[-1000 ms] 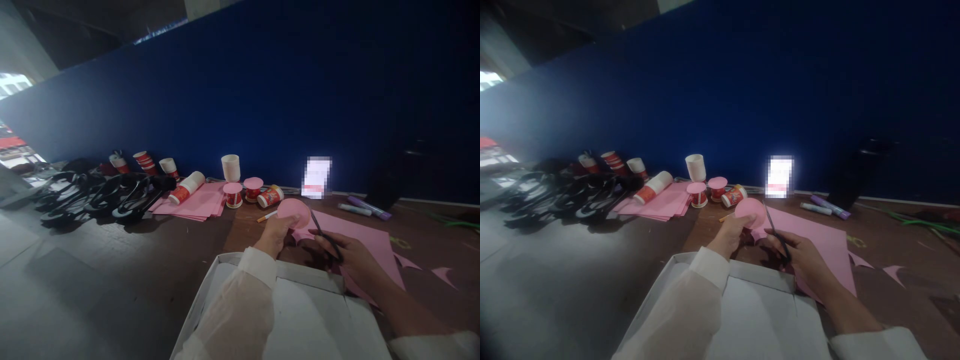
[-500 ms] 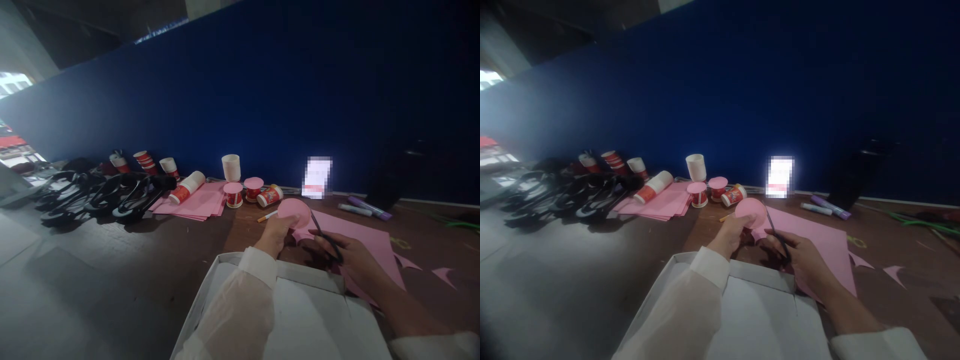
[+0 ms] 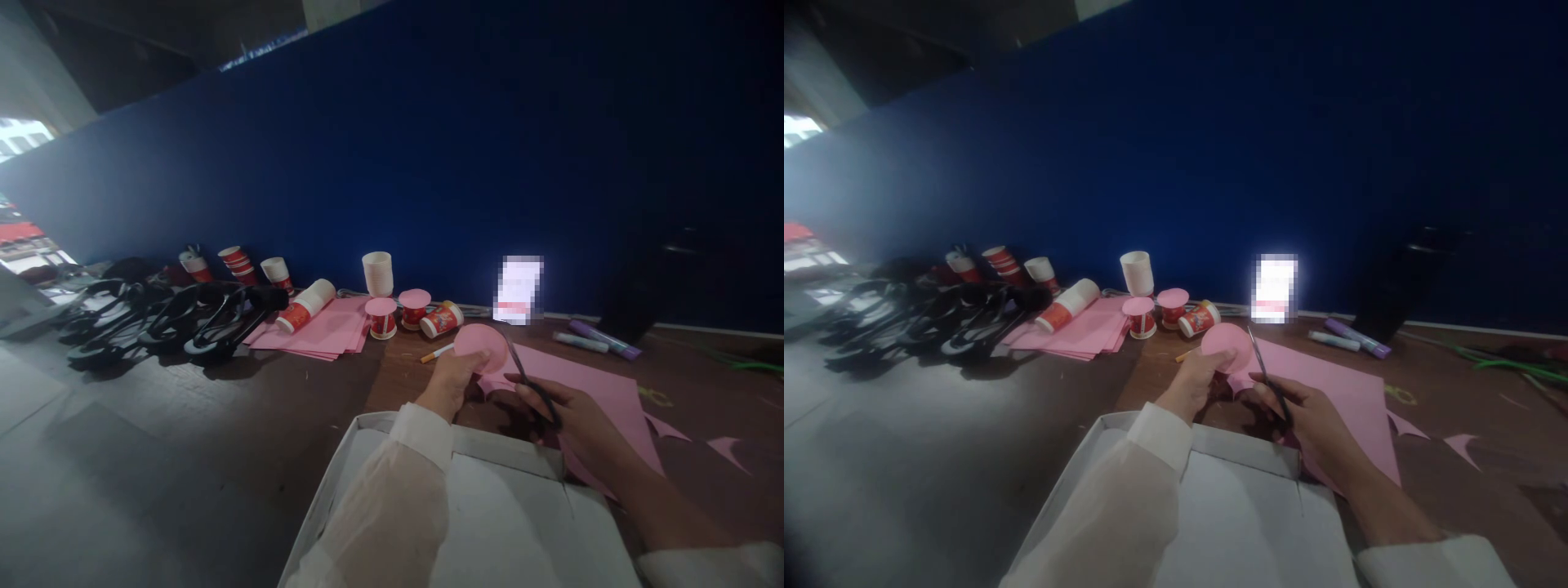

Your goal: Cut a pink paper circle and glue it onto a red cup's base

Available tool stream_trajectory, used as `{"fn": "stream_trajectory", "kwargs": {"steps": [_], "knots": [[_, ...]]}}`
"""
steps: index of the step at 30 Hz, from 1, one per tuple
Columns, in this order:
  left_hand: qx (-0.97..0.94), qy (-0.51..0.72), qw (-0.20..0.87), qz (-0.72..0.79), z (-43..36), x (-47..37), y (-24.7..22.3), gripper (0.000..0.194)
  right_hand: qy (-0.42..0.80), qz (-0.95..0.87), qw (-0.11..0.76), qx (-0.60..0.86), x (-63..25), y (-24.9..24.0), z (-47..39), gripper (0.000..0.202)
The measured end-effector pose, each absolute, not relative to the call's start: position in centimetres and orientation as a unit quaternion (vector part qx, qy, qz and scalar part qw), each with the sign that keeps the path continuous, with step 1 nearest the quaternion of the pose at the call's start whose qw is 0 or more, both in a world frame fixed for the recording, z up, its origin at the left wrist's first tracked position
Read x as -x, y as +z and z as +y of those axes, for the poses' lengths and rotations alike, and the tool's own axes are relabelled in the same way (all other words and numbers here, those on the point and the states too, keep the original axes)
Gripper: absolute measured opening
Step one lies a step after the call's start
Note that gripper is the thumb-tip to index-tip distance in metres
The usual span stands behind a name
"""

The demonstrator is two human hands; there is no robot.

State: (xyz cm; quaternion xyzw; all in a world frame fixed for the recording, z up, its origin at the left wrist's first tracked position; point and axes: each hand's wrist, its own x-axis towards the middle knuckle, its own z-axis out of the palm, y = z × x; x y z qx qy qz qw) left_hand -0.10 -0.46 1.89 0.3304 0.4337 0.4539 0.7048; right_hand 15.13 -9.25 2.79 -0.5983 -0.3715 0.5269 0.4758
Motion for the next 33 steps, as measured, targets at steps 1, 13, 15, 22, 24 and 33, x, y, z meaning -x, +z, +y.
{"fn": "stream_trajectory", "kwargs": {"steps": [1, 13, 15, 22, 24, 33], "knots": [[-0.332, 0.451, 0.703, 0.439, -0.4, 0.1, 1.8, 0.038, 0.528, -0.373, 0.475, 0.597, -15.2, 2.6, -9.2, 0.068], [-0.312, 0.448, 0.716, 0.436, -0.8, 0.0, 2.8, 0.025, 0.531, -0.371, 0.477, 0.593, -15.2, 2.3, -9.2, 0.062], [-0.309, 0.447, 0.713, 0.444, -1.0, 0.0, 3.2, 0.021, 0.536, -0.359, 0.481, 0.593, -15.0, 2.5, -9.2, 0.063], [-0.312, 0.452, 0.708, 0.443, -0.9, 0.0, 3.1, 0.019, 0.536, -0.358, 0.475, 0.598, -14.9, 3.0, -9.4, 0.059], [-0.316, 0.448, 0.704, 0.45, -0.9, 0.0, 3.0, 0.023, 0.531, -0.36, 0.477, 0.6, -14.9, 3.2, -9.4, 0.058], [-0.318, 0.458, 0.706, 0.437, -0.5, 0.0, 2.0, 0.029, 0.527, -0.356, 0.47, 0.612, -14.5, 4.2, -9.5, 0.049]]}}
